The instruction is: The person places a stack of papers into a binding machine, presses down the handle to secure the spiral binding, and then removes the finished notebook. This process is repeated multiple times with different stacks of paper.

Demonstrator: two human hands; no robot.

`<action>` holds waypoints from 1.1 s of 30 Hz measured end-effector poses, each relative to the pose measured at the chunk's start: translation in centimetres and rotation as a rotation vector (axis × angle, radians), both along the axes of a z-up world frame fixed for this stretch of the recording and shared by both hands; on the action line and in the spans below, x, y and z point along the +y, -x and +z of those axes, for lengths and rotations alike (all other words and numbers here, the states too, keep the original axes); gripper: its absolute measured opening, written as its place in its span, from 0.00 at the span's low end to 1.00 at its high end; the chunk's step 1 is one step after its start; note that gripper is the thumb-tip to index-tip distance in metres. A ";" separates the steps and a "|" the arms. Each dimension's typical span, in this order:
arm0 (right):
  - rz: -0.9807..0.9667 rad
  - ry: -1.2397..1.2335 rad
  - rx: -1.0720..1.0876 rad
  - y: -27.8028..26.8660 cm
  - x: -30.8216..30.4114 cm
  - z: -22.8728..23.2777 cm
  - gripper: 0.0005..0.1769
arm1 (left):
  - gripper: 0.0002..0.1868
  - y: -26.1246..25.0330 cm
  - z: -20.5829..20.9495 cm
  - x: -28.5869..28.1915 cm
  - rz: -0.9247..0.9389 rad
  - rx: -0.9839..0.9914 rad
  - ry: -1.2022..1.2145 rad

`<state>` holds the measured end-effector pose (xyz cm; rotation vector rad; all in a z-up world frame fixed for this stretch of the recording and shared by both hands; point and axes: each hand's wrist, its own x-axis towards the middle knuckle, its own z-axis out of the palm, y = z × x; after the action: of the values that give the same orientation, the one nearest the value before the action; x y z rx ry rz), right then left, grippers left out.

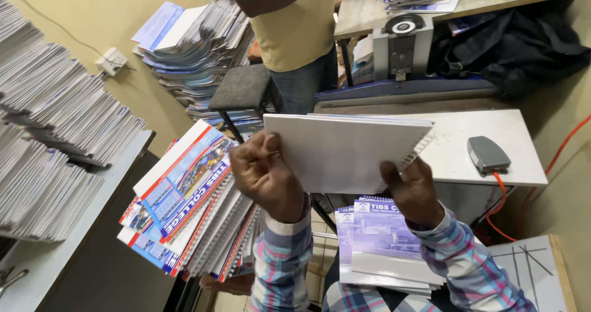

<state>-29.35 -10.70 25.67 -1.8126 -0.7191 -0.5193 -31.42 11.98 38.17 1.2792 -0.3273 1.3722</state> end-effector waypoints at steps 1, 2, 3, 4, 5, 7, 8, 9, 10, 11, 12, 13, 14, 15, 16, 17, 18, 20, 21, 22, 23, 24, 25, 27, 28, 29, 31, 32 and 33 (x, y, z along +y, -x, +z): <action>-0.073 -0.044 0.038 -0.4 -1.5 -1.0 0.31 | 0.16 -2.0 -2.4 -0.6 -0.196 0.212 0.190; -0.096 -0.041 0.044 -1.7 -3.3 -1.4 0.31 | 0.16 -2.6 -3.3 -1.7 -0.218 0.220 0.191; -0.173 -0.083 0.084 -2.9 -5.1 -1.8 0.24 | 0.16 -3.2 -4.1 -2.7 -0.070 0.301 -0.087; -0.240 -0.124 0.123 -4.4 -6.7 -2.2 0.18 | 0.24 -3.8 -5.0 -3.5 0.089 0.373 -0.365; -0.253 -0.119 0.128 -5.3 -7.8 -1.1 0.18 | 0.24 -5.0 -5.7 -4.7 0.075 0.378 -0.363; -0.411 0.274 -0.074 -7.5 -9.0 0.7 0.19 | 0.45 -7.3 -7.4 -6.3 0.311 0.254 -0.730; -0.408 0.277 -0.067 -8.0 -9.0 1.8 0.19 | 0.45 -8.3 -7.8 -7.3 0.310 0.262 -0.730; -0.431 0.486 -0.134 -8.4 -8.9 3.0 0.17 | 0.42 -9.3 -8.2 -8.2 0.200 0.246 -0.802; -0.453 0.695 -0.210 -9.1 -8.9 4.4 0.14 | 0.39 -10.5 -8.5 -9.2 0.089 0.221 -0.870; -0.452 0.697 -0.210 -9.8 -8.8 4.5 0.14 | 0.39 -12.6 -9.8 -9.7 0.089 0.222 -0.868; -0.442 0.779 -0.175 -10.3 -8.7 4.5 0.11 | 0.23 -14.4 -11.4 -10.1 0.115 0.144 -0.978; -0.430 0.861 -0.140 -10.8 -8.6 4.4 0.09 | 0.08 -16.2 -13.0 -10.6 0.139 0.064 -1.088; -0.429 0.861 -0.136 -11.1 -8.8 4.1 0.09 | 0.08 -16.8 -13.9 -10.3 0.136 0.067 -1.088; -0.435 0.845 -0.070 -11.5 -9.1 3.7 0.13 | 0.05 -17.4 -14.8 -10.2 0.102 0.175 -1.136; -0.445 0.830 0.000 -11.7 -9.6 3.3 0.18 | 0.04 -18.0 -15.8 -10.2 0.061 0.282 -1.181; -0.447 0.833 0.008 -12.0 -10.5 2.4 0.18 | 0.04 -18.8 -16.7 -10.3 0.052 0.284 -1.181; -0.444 0.754 0.071 -12.5 -11.4 1.6 0.17 | 0.04 -19.6 -17.5 -10.2 -0.050 0.402 -1.137; -0.438 0.677 0.138 -14.1 -12.7 -0.8 0.17 | 0.05 -22.6 -20.1 -10.1 -0.154 0.525 -1.087; -0.441 0.610 0.208 -15.2 -13.3 -2.3 0.14 | 0.07 -24.7 -21.9 -10.1 -0.271 0.616 -1.001; -0.451 0.540 0.278 -16.3 -14.2 -3.9 0.10 | 0.08 -26.9 -23.6 -10.4 -0.392 0.700 -0.913; -0.456 0.541 0.285 -17.7 -14.4 -5.7 0.10 | 0.08 -28.6 -25.1 -10.7 -0.400 0.701 -0.915; -0.439 0.531 0.315 -19.0 -14.7 -7.6 0.08 | 0.07 -30.3 -26.6 -11.1 -0.464 0.816 -0.936; -0.423 0.521 0.345 -20.4 -15.1 -9.6 0.07 | 0.08 -32.2 -28.3 -11.6 -0.528 0.931 -0.956; -0.444 0.600 0.379 -22.5 -15.5 -14.1 0.08 | 0.06 -34.4 -32.1 -12.3 -0.546 1.033 -1.042; -0.458 0.684 0.398 -23.4 -15.5 -16.6 0.10 | 0.04 -35.3 -34.4 -12.5 -0.553 1.126 -1.121; -0.451 0.683 0.421 -24.2 -15.5 -18.7 0.10 | 0.04 -35.4 -35.5 -12.7 -0.564 1.147 -1.124; -0.531 0.865 0.431 -25.6 -15.4 -23.0 0.08 | 0.06 -35.6 -37.7 -13.0 -0.440 1.119 -1.272; -0.523 0.869 0.446 -26.3 -15.7 -23.7 0.08 | 0.06 -35.3 -38.1 -13.1 -0.450 1.134 -1.272; -0.608 0.881 0.384 -27.0 -16.0 -24.4 0.09 | 0.08 -34.9 -38.3 -13.3 -0.292 0.960 -1.283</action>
<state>-2.34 -26.73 1.23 -2.8844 -0.0855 -0.2127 3.49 -1.33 -0.13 2.6016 -0.7052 0.0347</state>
